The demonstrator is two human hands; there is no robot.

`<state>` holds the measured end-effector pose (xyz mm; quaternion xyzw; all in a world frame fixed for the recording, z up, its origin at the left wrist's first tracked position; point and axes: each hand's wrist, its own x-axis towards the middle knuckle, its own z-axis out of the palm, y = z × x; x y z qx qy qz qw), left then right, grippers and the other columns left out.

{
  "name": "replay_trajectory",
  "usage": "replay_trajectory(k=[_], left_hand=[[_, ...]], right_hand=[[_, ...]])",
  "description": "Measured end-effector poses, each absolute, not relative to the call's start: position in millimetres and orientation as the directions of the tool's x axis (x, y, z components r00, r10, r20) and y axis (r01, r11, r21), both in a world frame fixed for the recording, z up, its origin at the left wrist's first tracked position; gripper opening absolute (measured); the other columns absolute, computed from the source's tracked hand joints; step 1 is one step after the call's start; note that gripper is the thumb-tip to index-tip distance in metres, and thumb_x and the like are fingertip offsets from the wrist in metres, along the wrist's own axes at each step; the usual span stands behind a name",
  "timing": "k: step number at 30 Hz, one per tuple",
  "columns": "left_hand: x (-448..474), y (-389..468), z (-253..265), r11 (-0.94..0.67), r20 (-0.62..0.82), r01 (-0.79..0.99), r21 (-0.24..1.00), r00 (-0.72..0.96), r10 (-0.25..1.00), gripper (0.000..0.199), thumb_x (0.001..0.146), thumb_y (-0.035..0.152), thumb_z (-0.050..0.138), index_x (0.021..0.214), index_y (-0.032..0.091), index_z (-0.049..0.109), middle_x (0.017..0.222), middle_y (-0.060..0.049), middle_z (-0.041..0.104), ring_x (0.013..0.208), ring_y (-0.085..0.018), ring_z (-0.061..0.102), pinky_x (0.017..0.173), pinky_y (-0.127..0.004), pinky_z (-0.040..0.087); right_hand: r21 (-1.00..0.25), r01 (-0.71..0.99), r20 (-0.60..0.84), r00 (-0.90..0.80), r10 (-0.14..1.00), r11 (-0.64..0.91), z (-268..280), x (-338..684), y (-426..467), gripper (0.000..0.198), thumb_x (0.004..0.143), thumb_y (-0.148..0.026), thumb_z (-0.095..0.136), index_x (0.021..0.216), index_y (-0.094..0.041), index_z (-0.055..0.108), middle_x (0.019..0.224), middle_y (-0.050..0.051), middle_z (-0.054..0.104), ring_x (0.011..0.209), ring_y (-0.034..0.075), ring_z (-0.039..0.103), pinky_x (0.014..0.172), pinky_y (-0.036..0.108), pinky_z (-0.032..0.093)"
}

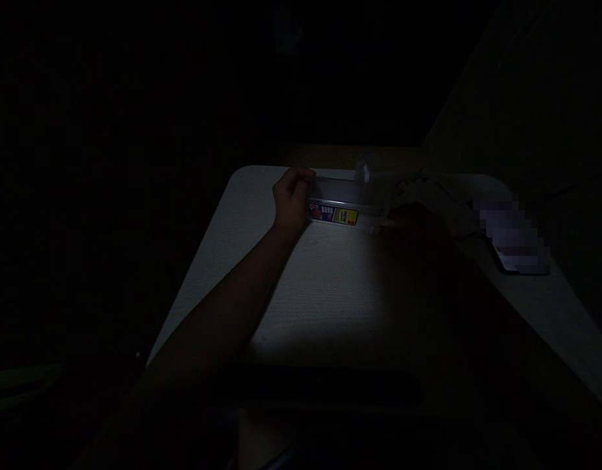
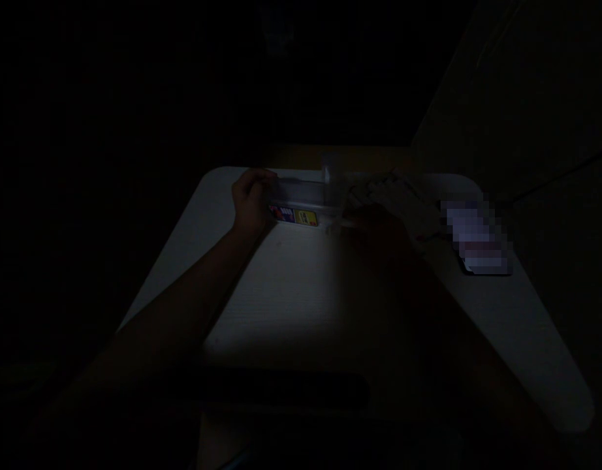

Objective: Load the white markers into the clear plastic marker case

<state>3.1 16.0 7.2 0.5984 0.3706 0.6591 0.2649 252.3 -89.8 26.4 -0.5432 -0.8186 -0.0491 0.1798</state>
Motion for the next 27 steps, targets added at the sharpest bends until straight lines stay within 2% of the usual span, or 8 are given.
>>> replay_trajectory(k=[7, 12, 16, 19, 23, 27], left_hand=[[3, 13, 11, -0.567, 0.58, 0.123, 0.814, -0.144, 0.801, 0.013, 0.074, 0.029, 0.053, 0.071, 0.02, 0.061, 0.075, -0.001, 0.064, 0.075, -0.014, 0.06, 0.068, -0.024, 0.047], [4, 13, 11, -0.572, 0.582, 0.11, 0.813, -0.142, 0.801, 0.013, 0.074, 0.028, 0.053, 0.071, 0.019, 0.061, 0.073, -0.001, 0.063, 0.073, -0.014, 0.06, 0.066, -0.024, 0.047], [4, 15, 9, -0.583, 0.591, 0.094, 0.807, -0.142, 0.794, 0.012, 0.074, 0.028, 0.053, 0.071, 0.019, 0.062, 0.073, -0.001, 0.063, 0.074, -0.014, 0.06, 0.068, -0.024, 0.047], [3, 15, 9, -0.582, 0.592, 0.108, 0.806, -0.138, 0.794, 0.012, 0.074, 0.026, 0.053, 0.071, 0.019, 0.062, 0.074, -0.001, 0.064, 0.076, -0.014, 0.06, 0.07, -0.025, 0.048], [3, 13, 10, -0.569, 0.582, 0.122, 0.813, -0.133, 0.802, 0.012, 0.075, 0.025, 0.052, 0.071, 0.019, 0.062, 0.073, 0.0, 0.063, 0.076, -0.014, 0.06, 0.069, -0.025, 0.047], [3, 13, 10, -0.566, 0.58, 0.13, 0.814, -0.132, 0.804, 0.012, 0.076, 0.025, 0.052, 0.071, 0.02, 0.062, 0.073, 0.0, 0.062, 0.074, -0.014, 0.059, 0.066, -0.024, 0.046]], right_hand=[[-0.161, 0.909, 0.305, -0.324, 0.895, 0.384, 30, 249, -91, 0.041, 0.09, -0.045, 0.04, 0.115, -0.022, 0.063, 0.113, 0.008, 0.062, 0.105, 0.021, 0.058, 0.09, 0.035, 0.048], [-0.189, 0.892, 0.258, -0.359, 0.897, 0.411, 37, 247, -95, 0.04, 0.091, -0.04, 0.036, 0.116, -0.023, 0.062, 0.119, 0.006, 0.059, 0.109, 0.02, 0.057, 0.095, 0.036, 0.047], [-0.186, 0.893, 0.287, -0.35, 0.892, 0.411, 38, 248, -94, 0.043, 0.089, -0.039, 0.037, 0.116, -0.015, 0.062, 0.119, 0.01, 0.059, 0.109, 0.023, 0.058, 0.095, 0.039, 0.047], [-0.178, 0.892, 0.299, -0.354, 0.886, 0.416, 36, 248, -93, 0.046, 0.09, -0.042, 0.035, 0.115, -0.015, 0.062, 0.12, 0.011, 0.059, 0.11, 0.023, 0.057, 0.095, 0.04, 0.047], [-0.207, 0.91, 0.227, -0.311, 0.923, 0.358, 41, 243, -95, 0.044, 0.091, -0.046, 0.036, 0.114, -0.019, 0.062, 0.116, 0.009, 0.061, 0.107, 0.021, 0.058, 0.093, 0.037, 0.047], [-0.213, 0.917, 0.17, -0.305, 0.937, 0.337, 46, 238, -98, 0.043, 0.091, -0.044, 0.036, 0.117, -0.02, 0.06, 0.118, 0.009, 0.059, 0.109, 0.022, 0.057, 0.093, 0.036, 0.046]])
